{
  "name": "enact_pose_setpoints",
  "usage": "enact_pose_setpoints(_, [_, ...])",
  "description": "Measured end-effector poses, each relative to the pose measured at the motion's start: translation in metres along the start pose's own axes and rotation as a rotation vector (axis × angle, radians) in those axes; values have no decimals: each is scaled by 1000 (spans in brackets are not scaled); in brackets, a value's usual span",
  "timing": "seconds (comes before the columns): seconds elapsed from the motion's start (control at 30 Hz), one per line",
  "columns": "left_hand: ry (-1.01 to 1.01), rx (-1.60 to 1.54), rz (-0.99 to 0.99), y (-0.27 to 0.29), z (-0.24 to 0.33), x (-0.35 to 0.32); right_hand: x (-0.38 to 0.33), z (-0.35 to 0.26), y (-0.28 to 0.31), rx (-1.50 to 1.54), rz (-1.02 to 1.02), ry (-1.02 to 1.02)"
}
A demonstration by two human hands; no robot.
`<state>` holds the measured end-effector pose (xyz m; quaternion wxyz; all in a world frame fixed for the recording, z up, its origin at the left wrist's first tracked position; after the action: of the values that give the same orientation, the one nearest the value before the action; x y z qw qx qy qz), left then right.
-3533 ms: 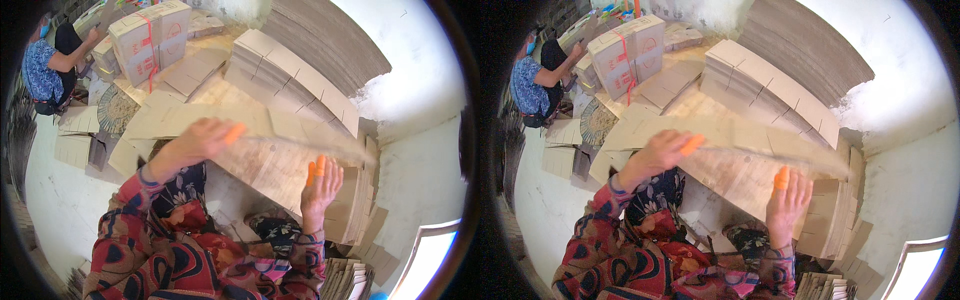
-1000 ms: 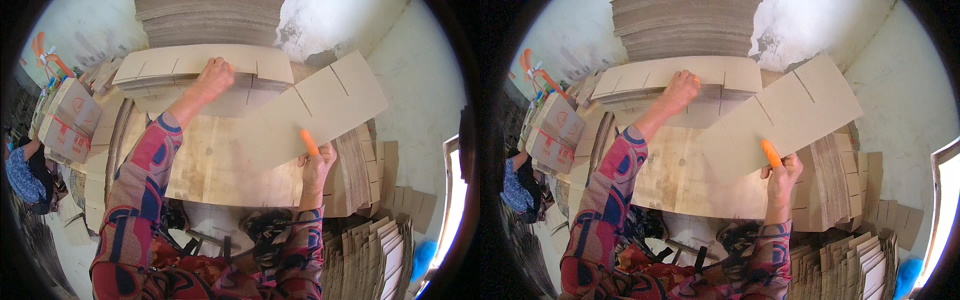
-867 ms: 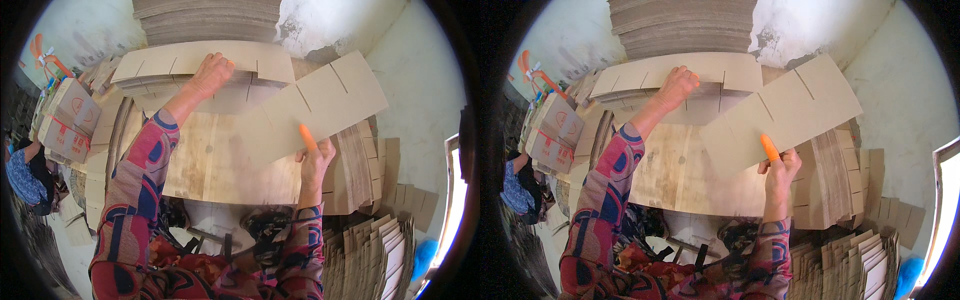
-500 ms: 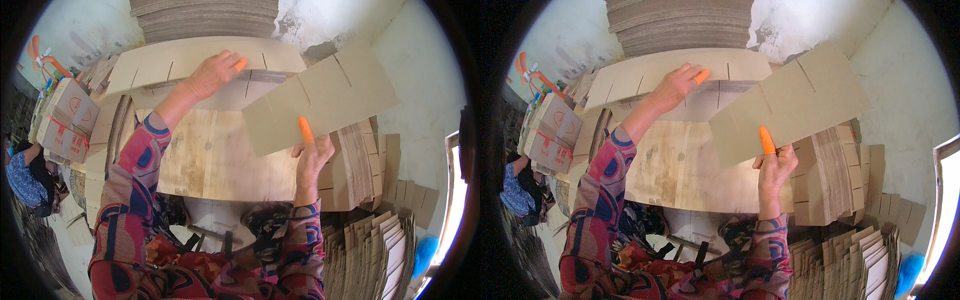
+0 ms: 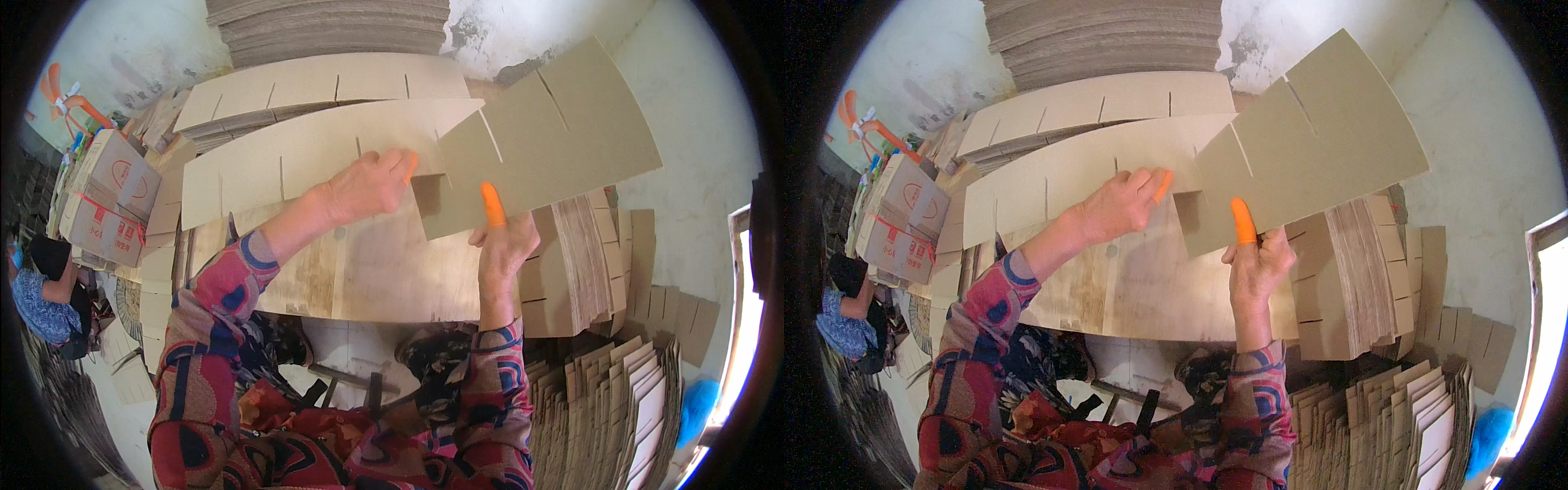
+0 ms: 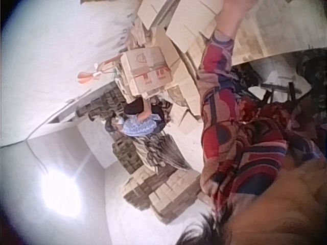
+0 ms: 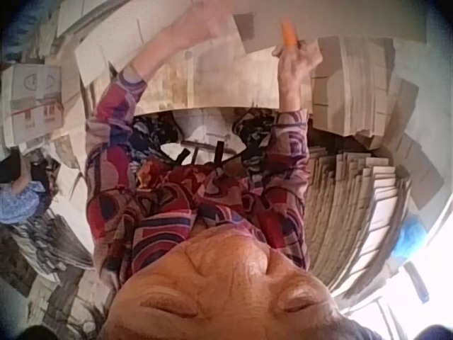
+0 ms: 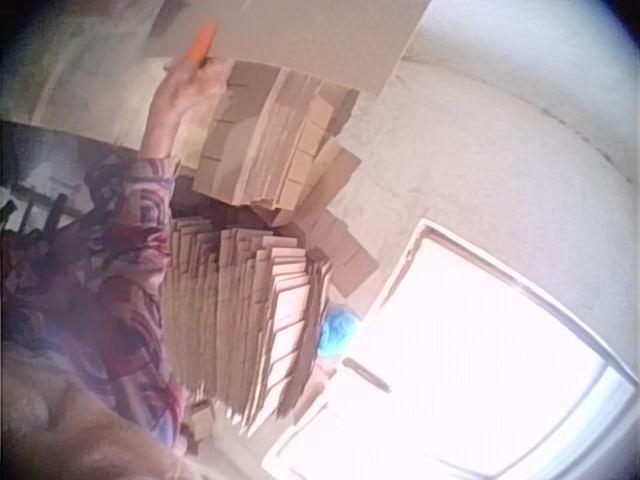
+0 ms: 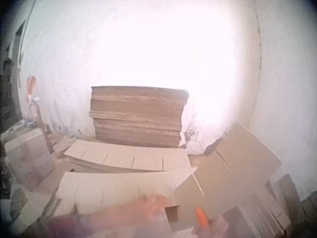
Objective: The person folds flat cardboard sheets into box shapes using orange finger cots. They repeatedly pick up a sheet, fold the side flaps inward, and place the formed box onto a growing stack.
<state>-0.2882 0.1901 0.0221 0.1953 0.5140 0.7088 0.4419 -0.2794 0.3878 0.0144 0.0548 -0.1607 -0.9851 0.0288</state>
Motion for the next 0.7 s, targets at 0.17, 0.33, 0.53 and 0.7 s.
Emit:
enact_pose_setpoints(0.17, [-31,-54,70,2,28,0,0,1,-3,-86,-14,-68])
enact_pose_setpoints(0.33, [-94,-30,218,23,70,1,6,25,-2,36,23,-103])
enact_pose_setpoints(0.53, [95,-448,289,32,44,-11,-5,31,-15,-103,-35,-113])
enact_pose_setpoints(0.7, [521,-244,323,-4,-52,-13,-7,29,-24,-106,-67,-94])
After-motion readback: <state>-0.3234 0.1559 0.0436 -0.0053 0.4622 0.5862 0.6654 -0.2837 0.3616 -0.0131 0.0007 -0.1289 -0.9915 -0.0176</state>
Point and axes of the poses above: each hand's wrist, its own x-axis towards the middle knuckle, its own y-axis out of the back of the hand, z = x × y, the point moved 5 cm from there along x, towards the middle knuckle, and after that the axes turned 12 degrees about -y, right-handed, at the moved point
